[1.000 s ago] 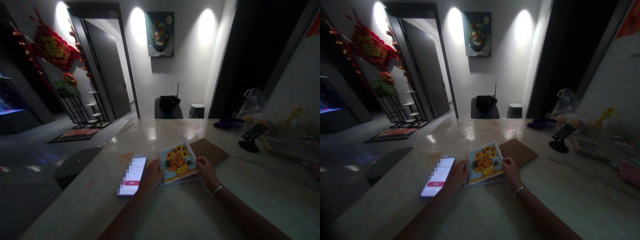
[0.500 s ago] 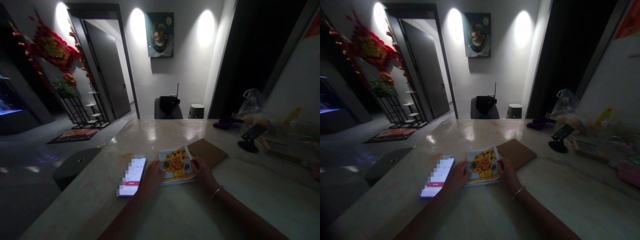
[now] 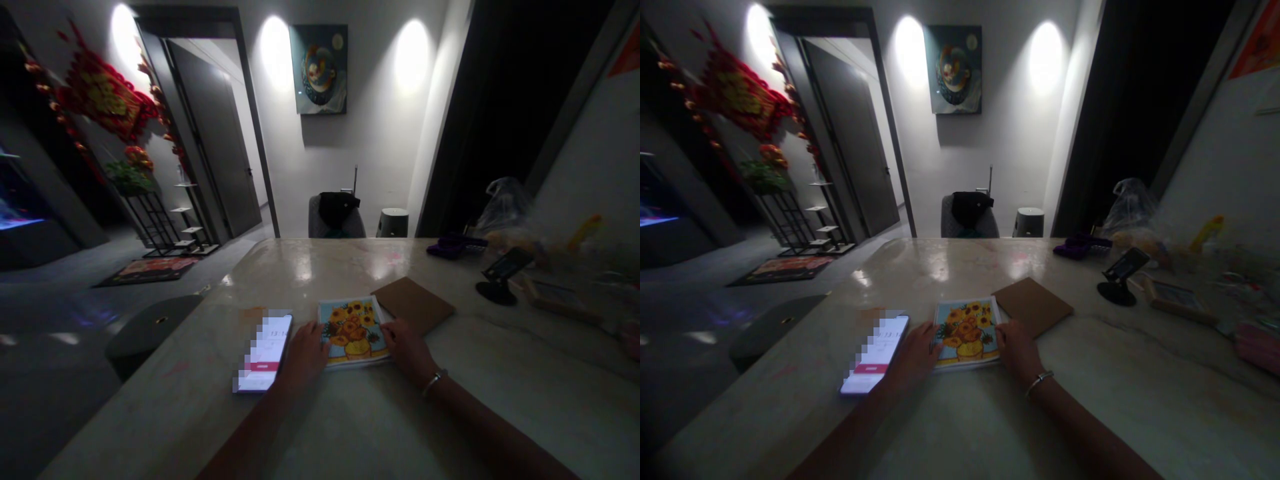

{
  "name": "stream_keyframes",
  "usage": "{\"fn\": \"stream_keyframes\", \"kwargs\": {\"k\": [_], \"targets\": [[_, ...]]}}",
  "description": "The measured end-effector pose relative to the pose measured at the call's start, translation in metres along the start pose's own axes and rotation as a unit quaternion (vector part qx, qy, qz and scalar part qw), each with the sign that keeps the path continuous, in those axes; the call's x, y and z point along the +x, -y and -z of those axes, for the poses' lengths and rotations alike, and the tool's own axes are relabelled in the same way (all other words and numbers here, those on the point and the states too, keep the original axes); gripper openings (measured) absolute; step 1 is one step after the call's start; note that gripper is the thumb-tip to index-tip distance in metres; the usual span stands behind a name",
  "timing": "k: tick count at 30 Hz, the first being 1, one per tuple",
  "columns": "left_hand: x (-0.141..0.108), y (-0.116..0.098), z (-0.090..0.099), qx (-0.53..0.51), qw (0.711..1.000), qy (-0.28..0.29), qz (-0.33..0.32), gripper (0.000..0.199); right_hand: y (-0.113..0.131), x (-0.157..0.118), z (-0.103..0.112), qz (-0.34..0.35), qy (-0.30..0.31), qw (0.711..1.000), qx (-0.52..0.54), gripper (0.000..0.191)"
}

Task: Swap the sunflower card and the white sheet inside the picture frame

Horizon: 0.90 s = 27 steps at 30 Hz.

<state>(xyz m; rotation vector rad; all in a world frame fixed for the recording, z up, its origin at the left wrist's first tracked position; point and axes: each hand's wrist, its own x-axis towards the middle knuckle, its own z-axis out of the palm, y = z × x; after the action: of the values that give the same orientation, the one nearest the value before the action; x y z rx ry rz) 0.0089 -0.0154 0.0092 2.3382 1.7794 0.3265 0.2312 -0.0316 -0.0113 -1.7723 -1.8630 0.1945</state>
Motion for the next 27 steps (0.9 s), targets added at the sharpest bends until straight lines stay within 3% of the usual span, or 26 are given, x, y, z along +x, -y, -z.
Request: {"fn": "stream_keyframes", "kwargs": {"k": [5,15,20,24,27], "targets": [[-0.001,-0.001,0.001,0.012,1.0,0.005,-0.002,0.046,-0.004,0.0,-0.002,0.025,-0.018,0.999,-0.033,0.022],[-0.001,0.0,0.002,0.025,1.0,-0.013,-0.009,0.046,-0.019,0.006,-0.008,0.035,-0.048,0.998,0.025,0.018],[-0.001,0.001,0.008,-0.002,1.0,-0.02,0.006,0.046,-0.049,0.021,0.006,-0.05,-0.139,0.989,-0.022,0.029],[-0.005,0.004,0.01,-0.027,1.0,0.011,0.001,0.064,-0.076,0.028,0.014,-0.179,-0.129,0.971,-0.094,0.042],[-0.009,0.004,0.011,-0.06,0.997,0.045,0.002,0.078,-0.09,0.031,0.017,-0.254,-0.099,0.958,-0.086,0.049]]}}
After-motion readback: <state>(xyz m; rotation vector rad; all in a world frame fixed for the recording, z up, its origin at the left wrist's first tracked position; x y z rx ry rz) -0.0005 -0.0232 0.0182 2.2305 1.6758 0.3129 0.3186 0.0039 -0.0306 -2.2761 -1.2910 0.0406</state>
